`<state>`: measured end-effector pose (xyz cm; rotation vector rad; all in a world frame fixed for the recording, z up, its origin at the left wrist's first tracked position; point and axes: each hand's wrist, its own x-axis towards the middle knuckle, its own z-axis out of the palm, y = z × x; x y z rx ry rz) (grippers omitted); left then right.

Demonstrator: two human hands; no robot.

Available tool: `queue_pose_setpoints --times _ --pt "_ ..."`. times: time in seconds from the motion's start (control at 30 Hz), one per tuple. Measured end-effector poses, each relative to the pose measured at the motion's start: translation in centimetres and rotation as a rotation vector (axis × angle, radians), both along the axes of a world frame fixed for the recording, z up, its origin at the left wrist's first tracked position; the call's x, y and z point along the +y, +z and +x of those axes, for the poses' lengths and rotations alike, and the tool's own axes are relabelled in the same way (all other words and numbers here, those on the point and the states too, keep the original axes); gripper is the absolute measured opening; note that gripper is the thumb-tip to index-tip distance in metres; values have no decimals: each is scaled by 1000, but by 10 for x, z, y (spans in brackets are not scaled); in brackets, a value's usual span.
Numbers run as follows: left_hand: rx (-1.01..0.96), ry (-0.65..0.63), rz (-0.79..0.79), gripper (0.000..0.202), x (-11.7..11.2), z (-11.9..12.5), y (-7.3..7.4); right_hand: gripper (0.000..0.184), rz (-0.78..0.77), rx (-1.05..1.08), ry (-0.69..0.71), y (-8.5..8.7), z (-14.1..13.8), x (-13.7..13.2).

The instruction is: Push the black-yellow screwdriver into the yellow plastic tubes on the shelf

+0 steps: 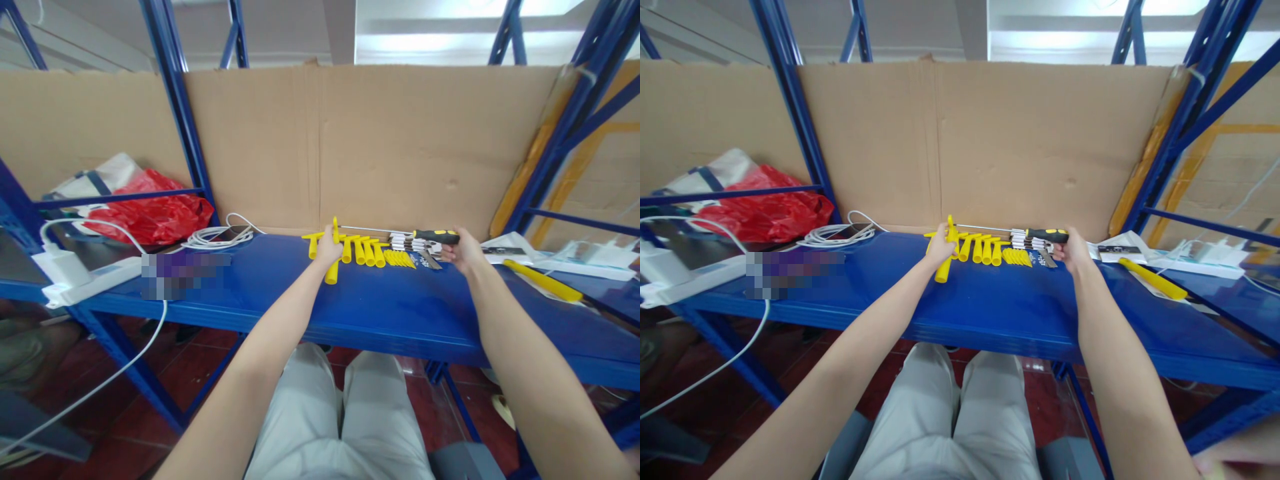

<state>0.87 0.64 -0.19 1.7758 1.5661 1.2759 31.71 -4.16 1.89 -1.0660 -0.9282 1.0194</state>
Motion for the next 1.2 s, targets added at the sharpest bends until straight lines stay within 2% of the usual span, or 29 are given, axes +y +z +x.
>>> queue_pose_setpoints --times 0.2,0.37,0.67,0.87,1.07,1.2 --pt "9 -19 10 70 3 0 -2 38 90 52 -18 8 -6 -6" --pt "17 -29 3 72 1 -1 -2 46 -25 15 -43 5 -6 -8" --pt "49 -39 12 71 0 1 -2 26 113 185 -36 17 -19 -21" --pt "55 -35 26 74 1 1 -2 47 37 96 -9 8 -6 -11" --pt "38 -9 16 71 0 0 -2 35 96 93 5 6 -2 -7" --pt "7 -13 22 72 0 0 -2 40 113 59 19 4 1 -4"
